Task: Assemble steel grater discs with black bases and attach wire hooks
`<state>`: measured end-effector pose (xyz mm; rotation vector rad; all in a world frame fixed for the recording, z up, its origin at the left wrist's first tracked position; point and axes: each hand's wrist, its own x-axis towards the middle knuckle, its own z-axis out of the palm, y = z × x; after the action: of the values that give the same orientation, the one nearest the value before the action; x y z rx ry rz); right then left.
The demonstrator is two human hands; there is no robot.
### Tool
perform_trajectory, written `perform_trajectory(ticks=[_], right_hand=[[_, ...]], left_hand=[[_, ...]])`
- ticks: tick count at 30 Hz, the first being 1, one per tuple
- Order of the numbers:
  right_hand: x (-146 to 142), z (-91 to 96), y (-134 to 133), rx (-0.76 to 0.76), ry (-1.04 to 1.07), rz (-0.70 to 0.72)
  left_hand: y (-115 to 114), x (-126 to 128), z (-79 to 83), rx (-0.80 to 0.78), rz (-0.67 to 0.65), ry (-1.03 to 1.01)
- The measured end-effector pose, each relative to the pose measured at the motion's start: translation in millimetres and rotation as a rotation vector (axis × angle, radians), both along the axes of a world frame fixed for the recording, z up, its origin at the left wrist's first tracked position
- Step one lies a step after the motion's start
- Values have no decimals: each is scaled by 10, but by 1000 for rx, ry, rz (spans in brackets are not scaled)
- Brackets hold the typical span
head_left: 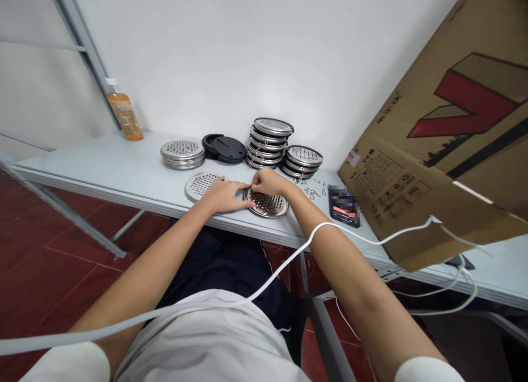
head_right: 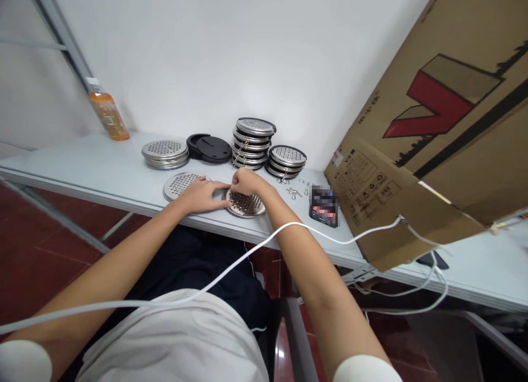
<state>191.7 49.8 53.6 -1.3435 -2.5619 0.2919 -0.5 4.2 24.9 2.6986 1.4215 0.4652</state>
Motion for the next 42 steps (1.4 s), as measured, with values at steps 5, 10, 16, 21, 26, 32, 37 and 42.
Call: perform_trajectory(ticks=[5, 10, 16, 21, 26, 32, 37, 42], right_hand=[[31, 74, -87, 69, 67, 12], [107, 157, -176, 265, 161, -47], [521, 352, -195, 369, 344, -210], [975, 505, -299, 428, 456, -410], [1197, 564, -383, 312, 202, -419], [1152, 453, -258, 172, -13, -339], [1101, 379, -151, 86, -64, -328], [1103, 324, -88, 10, -113, -389]], left_hand=[[-7, 5, 21, -20, 26, 10], [-4, 4, 34, -34, 30, 20], [-13, -5, 69, -56, 5, 7], [47, -124, 151, -94, -17, 40], [125, -213, 222, -42, 2, 62], [81, -85, 211, 6, 7, -97], [132, 19, 117, -6, -30, -89], [200, 46, 62, -17, 0, 3]])
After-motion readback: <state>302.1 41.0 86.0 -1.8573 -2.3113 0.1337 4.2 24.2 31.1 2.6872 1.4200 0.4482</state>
